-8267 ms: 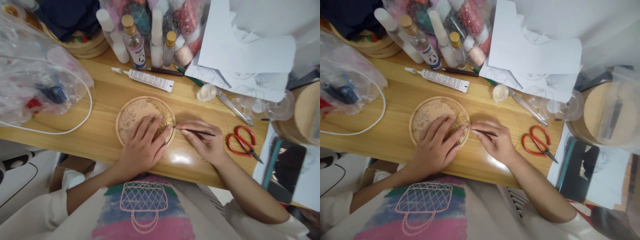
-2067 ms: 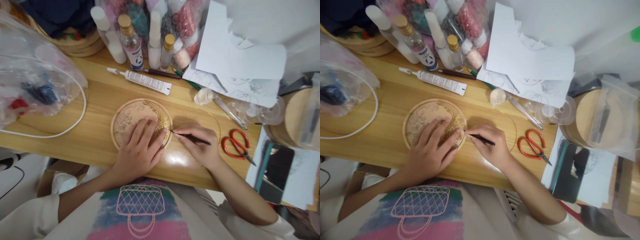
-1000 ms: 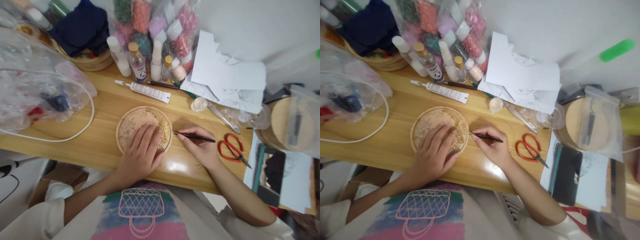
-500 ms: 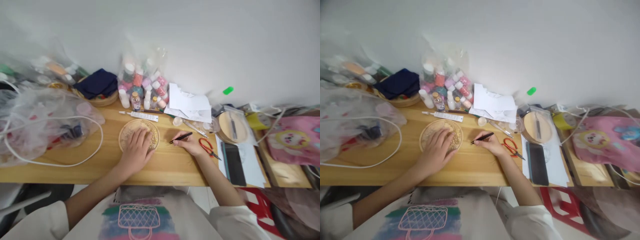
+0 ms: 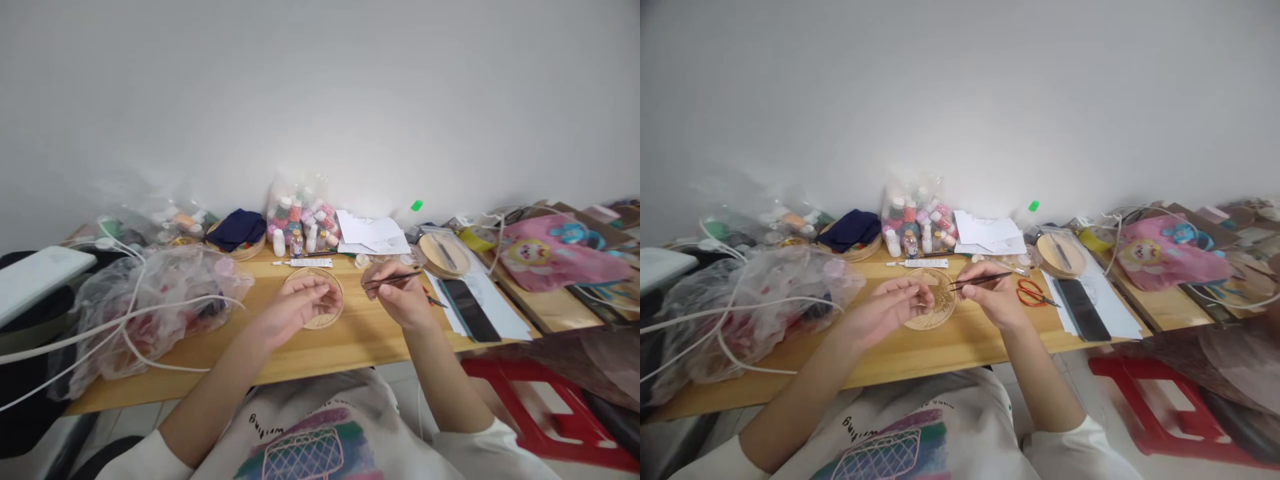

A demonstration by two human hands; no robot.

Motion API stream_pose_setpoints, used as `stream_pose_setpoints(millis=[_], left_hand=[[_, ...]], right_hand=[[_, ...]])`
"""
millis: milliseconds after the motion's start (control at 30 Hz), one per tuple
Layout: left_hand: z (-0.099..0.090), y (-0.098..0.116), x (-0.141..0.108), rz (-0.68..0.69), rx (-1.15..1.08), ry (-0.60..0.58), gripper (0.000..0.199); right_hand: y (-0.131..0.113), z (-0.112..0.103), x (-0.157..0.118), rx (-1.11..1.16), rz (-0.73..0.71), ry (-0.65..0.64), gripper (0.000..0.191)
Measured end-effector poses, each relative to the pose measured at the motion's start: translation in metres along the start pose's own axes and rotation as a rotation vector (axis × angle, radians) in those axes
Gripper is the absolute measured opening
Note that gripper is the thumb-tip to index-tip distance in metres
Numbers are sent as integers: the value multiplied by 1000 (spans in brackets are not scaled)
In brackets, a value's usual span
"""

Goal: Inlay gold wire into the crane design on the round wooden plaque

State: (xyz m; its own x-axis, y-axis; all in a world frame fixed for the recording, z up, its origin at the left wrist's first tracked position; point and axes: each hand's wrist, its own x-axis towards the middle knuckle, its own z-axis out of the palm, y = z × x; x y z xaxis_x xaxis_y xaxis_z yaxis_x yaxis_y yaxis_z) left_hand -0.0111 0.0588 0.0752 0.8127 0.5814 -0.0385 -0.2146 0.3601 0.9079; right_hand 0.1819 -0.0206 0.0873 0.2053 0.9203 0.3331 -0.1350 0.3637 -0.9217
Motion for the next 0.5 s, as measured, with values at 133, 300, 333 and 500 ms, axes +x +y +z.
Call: stream_pose_setpoints(millis=[133,300,333,500], left_hand=[[21,19,-24,-1,-178,-71,35],[33,27,-38,42,-302,-147,28],[35,28,-39,52,-300,-148,28],[39,34,-41,85,-279,-137,24]], right_hand=[[-21,29,-7,-10,-177,-47,15],[-31,45,-15,-32,-300,-117,11],[-32,47,-16,-34,-312,-127,12],[-40,48,-18,-29,-346,-138,13]])
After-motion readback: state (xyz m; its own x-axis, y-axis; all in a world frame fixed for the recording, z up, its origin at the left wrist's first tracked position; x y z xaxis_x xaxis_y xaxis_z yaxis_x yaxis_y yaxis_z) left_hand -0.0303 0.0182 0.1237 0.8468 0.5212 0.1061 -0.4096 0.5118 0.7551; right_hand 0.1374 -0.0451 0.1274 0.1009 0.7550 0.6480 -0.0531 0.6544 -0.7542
